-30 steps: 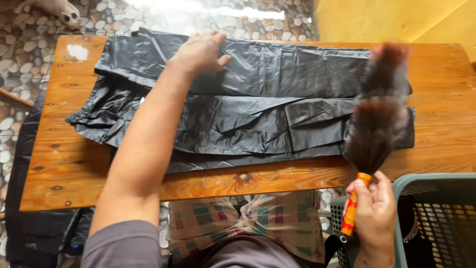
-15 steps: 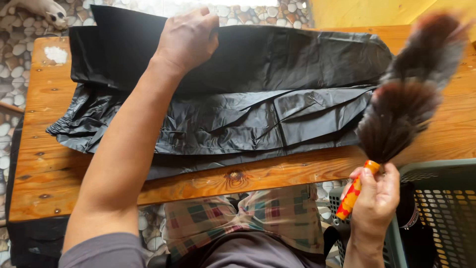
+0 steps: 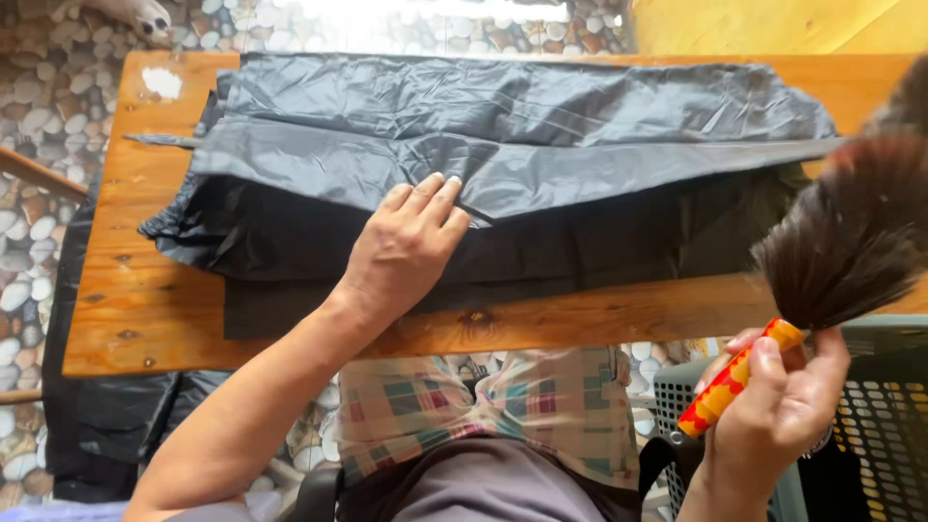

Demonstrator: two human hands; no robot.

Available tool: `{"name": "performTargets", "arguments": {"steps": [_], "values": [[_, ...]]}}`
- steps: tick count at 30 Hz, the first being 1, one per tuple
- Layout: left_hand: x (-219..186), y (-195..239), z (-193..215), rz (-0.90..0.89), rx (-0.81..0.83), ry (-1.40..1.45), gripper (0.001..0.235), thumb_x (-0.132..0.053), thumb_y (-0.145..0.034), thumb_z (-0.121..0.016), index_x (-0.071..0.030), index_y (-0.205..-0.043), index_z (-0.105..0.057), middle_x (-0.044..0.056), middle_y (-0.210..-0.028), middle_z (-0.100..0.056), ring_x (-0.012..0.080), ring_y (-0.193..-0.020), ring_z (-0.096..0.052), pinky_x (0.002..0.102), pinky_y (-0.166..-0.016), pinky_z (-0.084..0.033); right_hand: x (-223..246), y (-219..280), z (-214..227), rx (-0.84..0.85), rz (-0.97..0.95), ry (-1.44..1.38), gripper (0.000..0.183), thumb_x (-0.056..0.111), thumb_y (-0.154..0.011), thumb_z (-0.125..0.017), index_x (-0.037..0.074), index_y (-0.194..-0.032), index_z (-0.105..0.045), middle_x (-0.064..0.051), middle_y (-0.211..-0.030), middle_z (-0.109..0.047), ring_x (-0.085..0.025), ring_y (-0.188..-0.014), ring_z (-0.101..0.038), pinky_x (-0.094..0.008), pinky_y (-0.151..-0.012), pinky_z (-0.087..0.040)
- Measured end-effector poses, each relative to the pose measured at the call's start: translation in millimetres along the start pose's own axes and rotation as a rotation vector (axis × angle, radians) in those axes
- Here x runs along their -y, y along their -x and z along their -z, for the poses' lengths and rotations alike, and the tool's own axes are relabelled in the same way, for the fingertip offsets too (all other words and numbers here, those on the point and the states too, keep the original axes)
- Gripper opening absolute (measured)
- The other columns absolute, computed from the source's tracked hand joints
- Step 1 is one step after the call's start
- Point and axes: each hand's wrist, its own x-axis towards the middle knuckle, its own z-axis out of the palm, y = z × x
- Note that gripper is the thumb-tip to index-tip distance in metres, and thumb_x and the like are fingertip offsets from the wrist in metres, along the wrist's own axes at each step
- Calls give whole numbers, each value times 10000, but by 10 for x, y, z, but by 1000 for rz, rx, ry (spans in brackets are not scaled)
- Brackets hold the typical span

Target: The person zips a small black pouch and places it in a basket. They then unfold a large black tarp on a wooden table, brush it with a feather duster, and fold it into a compact rectangular shape.

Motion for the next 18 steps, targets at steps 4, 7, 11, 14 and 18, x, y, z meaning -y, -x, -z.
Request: {"name": "performTargets", "arguments": {"steps": [4,7,11,14,18], "values": [[-60,233,-102,14,96,18,59,-61,-957,-624,-96,-974,-669,172,-1283,-709,327,-1189,-682,427,-924,-527,113,80,-44,103,13,55,452,58,-1091,-404,29,-1539,-355,-139,-929,-496,-180,-562,-441,-275,-549,-420],[-70,304,-43,17,186,78,102,-72,-936,-600,-97,-1018,-656,193,-1388,-640,342,-1295,-586,455,-1015,-477,-7,25,-8,213,-144,-1,420,112,-1052,-444,40,-1465,-414,-114,-894,-522,-167,-501,-461,-244,-432,-380],[-101,520,147,226,226,13,483,-482,-949,-667,-41,-1141,-632,257,-1494,-531,417,-1439,-446,549,-1198,-332,-475,-88,33,207,-228,117,438,85,-1077,-486,18,-1500,-398,-122,-896,-562,-169,-685,-511,-263,-626,-430],[-142,706,179,293,264,27,728,-602,-1013,-542,39,-1358,-557,233,-1463,-576,357,-1421,-497,502,-1194,-360,-458,99,-276,354,-206,421,577,209,-1032,-518,16,-1558,-383,-129,-1142,-587,-213,-1012,-585,-342,-906,-468],[-191,817,60,311,317,-26,711,-547,-952,-605,-2,-1408,-592,203,-1535,-528,330,-1461,-452,522,-1209,-319,20,564,-830,1056,19,447,629,294,-969,-545,129,-1561,-411,-86,-1602,-463,-203,-1484,-433,-315,-1183,-314]]}}
